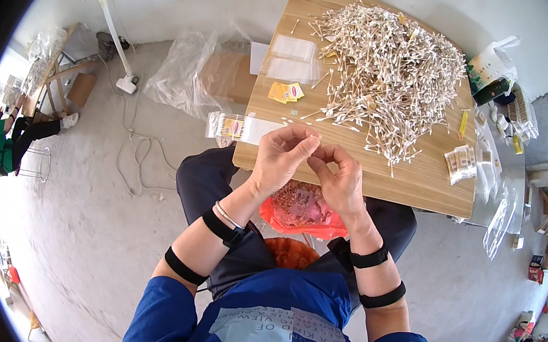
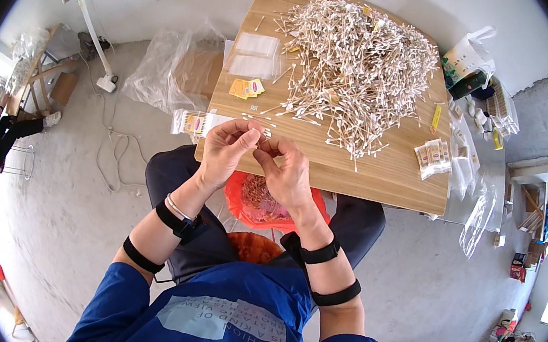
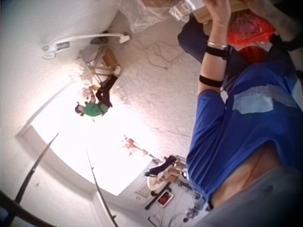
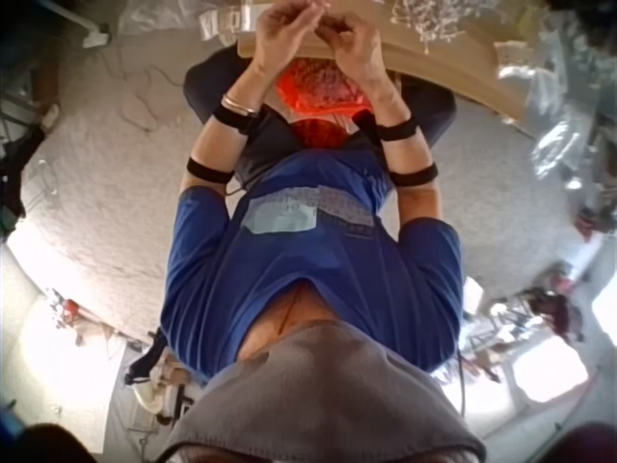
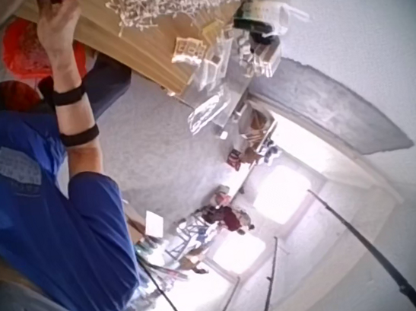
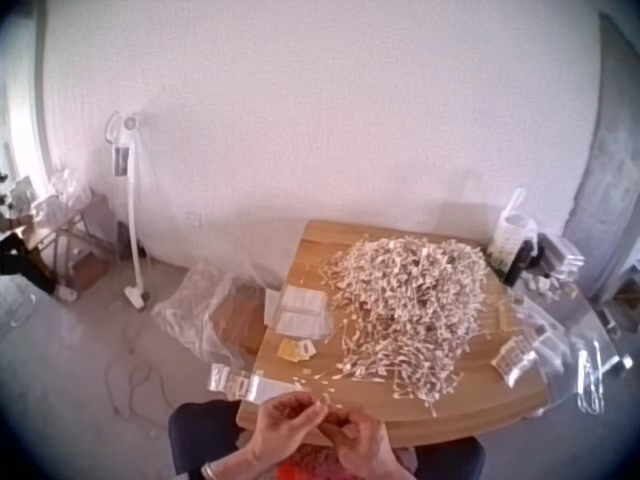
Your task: Packaging cotton swabs into small plastic bags with labels.
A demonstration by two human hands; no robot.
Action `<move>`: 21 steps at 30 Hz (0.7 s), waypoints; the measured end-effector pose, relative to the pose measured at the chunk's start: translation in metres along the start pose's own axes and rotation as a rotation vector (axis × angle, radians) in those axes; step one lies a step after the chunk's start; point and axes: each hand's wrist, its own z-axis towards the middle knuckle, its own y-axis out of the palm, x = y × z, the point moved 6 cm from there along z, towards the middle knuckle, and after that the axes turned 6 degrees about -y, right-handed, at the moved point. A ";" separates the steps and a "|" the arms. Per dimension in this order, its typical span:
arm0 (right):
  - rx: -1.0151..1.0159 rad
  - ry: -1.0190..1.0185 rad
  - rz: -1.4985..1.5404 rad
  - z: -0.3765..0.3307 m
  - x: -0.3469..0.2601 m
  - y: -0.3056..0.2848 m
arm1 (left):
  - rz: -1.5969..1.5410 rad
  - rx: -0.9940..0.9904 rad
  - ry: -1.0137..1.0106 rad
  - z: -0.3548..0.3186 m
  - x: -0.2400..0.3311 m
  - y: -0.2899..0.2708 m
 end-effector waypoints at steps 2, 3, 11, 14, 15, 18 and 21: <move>0.003 -0.014 -0.013 -0.002 -0.004 -0.002 | -0.020 -0.015 -0.010 -0.001 -0.001 0.000; -0.002 -0.002 0.000 -0.004 -0.007 -0.003 | -0.019 -0.017 -0.008 -0.002 0.000 0.001; -0.045 0.043 0.144 -0.013 -0.003 -0.006 | -0.170 -0.077 -0.100 -0.008 0.001 0.009; -0.049 0.056 0.194 -0.016 -0.003 -0.009 | -0.206 -0.114 -0.133 -0.013 0.006 0.012; -0.058 0.070 0.192 -0.017 -0.004 -0.009 | -0.204 -0.115 -0.131 -0.013 0.006 0.013; -0.054 0.071 0.199 -0.020 -0.005 -0.012 | -0.128 -0.126 -0.038 -0.014 0.008 0.018; -0.027 0.046 0.182 -0.021 -0.009 -0.017 | 0.015 -0.046 0.039 -0.014 0.010 0.020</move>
